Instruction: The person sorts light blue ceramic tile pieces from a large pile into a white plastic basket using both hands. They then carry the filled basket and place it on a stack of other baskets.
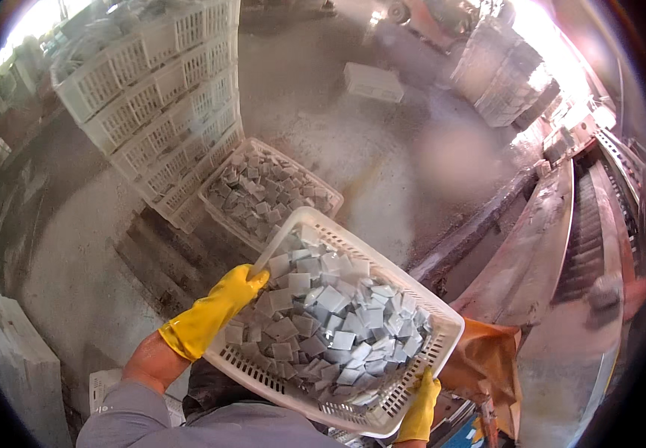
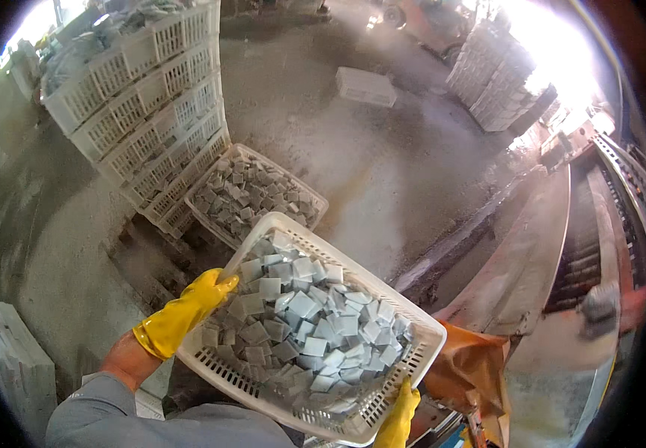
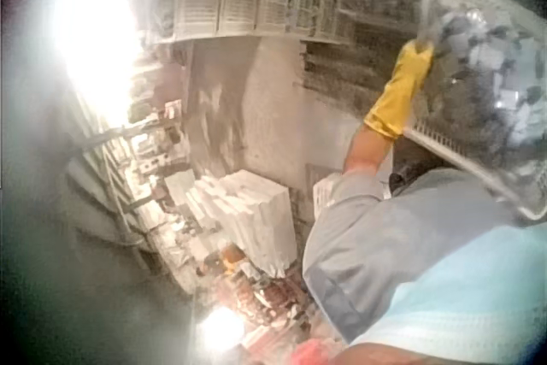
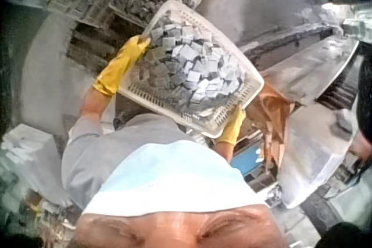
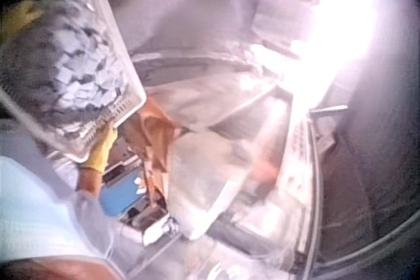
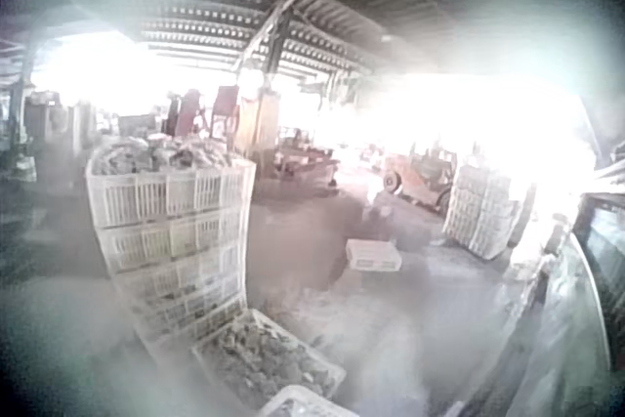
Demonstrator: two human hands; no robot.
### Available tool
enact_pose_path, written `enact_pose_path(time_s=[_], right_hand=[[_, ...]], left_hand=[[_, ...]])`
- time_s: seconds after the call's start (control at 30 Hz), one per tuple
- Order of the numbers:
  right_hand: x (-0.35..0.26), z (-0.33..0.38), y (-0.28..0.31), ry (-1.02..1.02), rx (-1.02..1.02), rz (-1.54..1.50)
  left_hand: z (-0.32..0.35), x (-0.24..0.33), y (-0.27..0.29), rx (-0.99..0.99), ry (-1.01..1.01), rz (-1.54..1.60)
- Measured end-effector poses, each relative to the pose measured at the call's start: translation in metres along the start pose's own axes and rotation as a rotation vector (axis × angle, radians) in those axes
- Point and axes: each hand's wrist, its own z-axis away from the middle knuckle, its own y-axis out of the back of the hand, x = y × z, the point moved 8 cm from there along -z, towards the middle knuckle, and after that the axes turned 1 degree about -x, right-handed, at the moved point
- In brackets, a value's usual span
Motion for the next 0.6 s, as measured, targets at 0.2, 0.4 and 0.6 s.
enact_pose_path(time_s=[0.2,0.4,0.6], right_hand=[[-0.033,0.038,0.0,-0.121,0.037,-0.064],[-0.072,0.072,-0.023,-0.257,-0.007,-0.018],[-0.085,0.04,-0.187,-0.209,-0.124,0.018]], left_hand=[[-0.06,-0.025,-0.012,-0.063,0.065,0.043],[-0.09,-0.012,0.011,-0.089,0.161,-0.035],[-0.218,-0.018,0.125,0.193,0.104,-0.397]])
